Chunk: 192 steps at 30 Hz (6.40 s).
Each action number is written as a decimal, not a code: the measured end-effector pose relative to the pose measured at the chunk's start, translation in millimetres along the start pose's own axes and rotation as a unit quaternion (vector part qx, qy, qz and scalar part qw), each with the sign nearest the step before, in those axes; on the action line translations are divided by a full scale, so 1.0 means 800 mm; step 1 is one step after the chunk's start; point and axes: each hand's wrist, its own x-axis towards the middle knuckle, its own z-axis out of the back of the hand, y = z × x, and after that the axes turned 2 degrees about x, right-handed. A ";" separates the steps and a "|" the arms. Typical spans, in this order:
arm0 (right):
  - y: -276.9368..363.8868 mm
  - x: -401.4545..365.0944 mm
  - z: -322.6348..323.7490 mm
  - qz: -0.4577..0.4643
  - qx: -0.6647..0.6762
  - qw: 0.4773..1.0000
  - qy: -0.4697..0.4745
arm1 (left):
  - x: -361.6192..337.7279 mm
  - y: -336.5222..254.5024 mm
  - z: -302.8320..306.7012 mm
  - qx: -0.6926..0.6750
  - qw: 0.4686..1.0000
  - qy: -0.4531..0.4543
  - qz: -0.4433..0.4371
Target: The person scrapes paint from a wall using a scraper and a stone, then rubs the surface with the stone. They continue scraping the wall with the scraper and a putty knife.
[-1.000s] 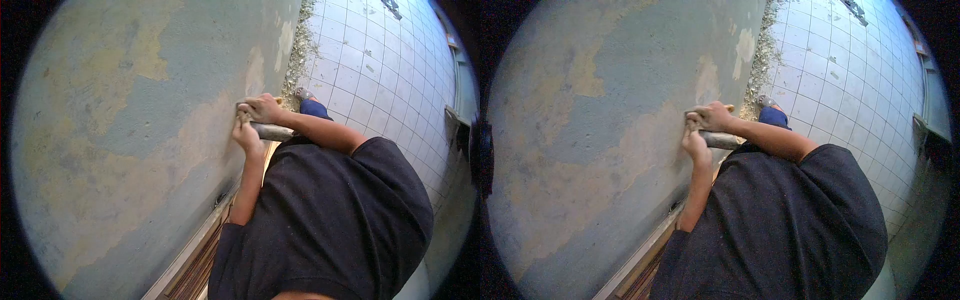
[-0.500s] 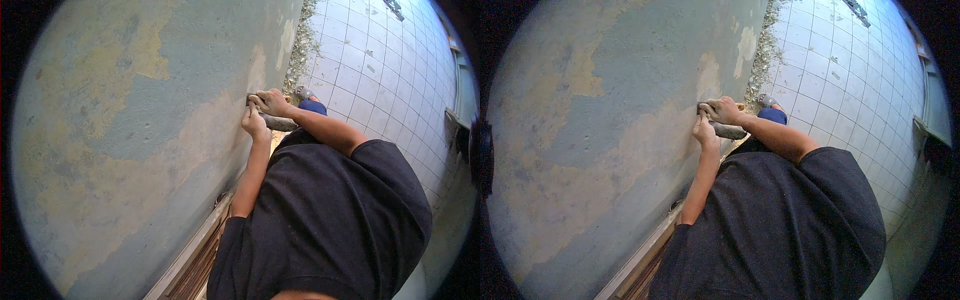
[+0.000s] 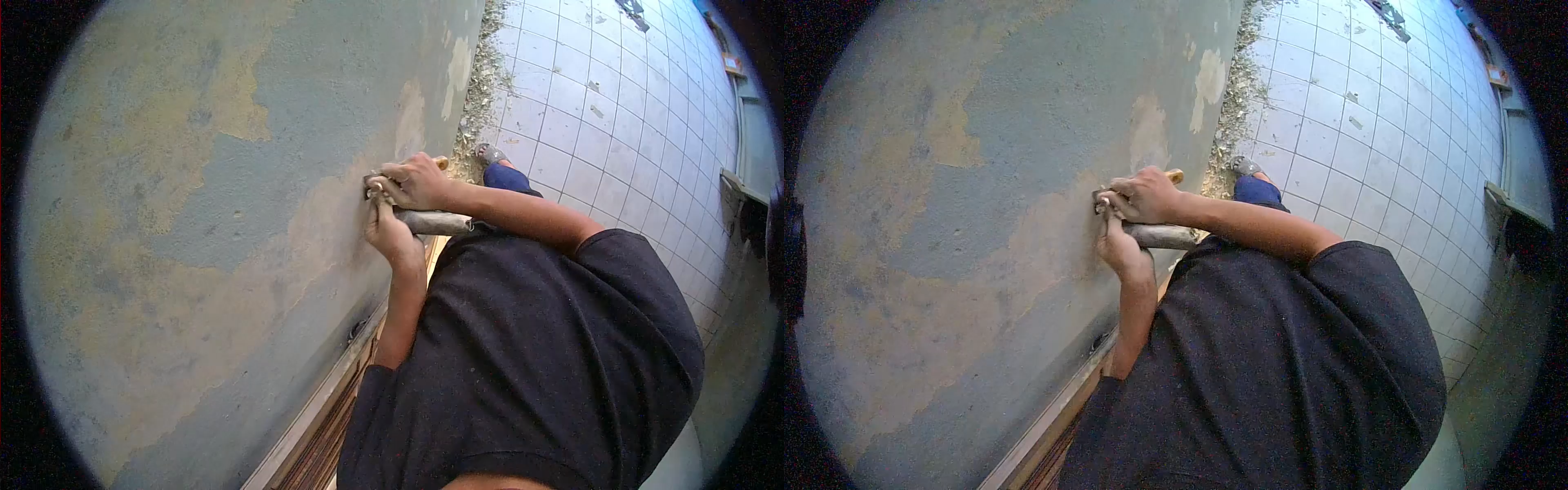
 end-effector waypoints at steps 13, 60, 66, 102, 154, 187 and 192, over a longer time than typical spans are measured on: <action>-0.125 -0.043 -0.040 -0.129 -0.047 0.989 -0.062 | 0.076 0.116 -0.015 0.107 0.994 -0.003 0.039; -0.119 -0.030 -0.034 -0.089 -0.047 0.992 -0.082 | 0.082 0.125 -0.011 0.120 0.993 0.006 -0.002; -0.098 -0.019 -0.024 -0.024 -0.034 0.995 -0.093 | 0.042 0.071 -0.036 0.085 0.996 -0.028 -0.018; -0.099 -0.017 -0.001 -0.042 -0.062 0.996 -0.054 | 0.058 0.087 -0.042 0.094 0.995 -0.035 -0.020; -0.018 0.015 0.013 0.078 0.020 0.994 -0.075 | 0.014 0.010 -0.024 0.113 0.980 -0.004 -0.165; 0.016 0.046 0.052 0.125 0.006 0.987 -0.101 | -0.007 -0.036 -0.053 0.087 0.988 -0.001 -0.125; -0.039 0.007 0.039 0.083 0.031 0.994 -0.069 | 0.010 0.038 -0.045 0.135 0.982 -0.039 -0.125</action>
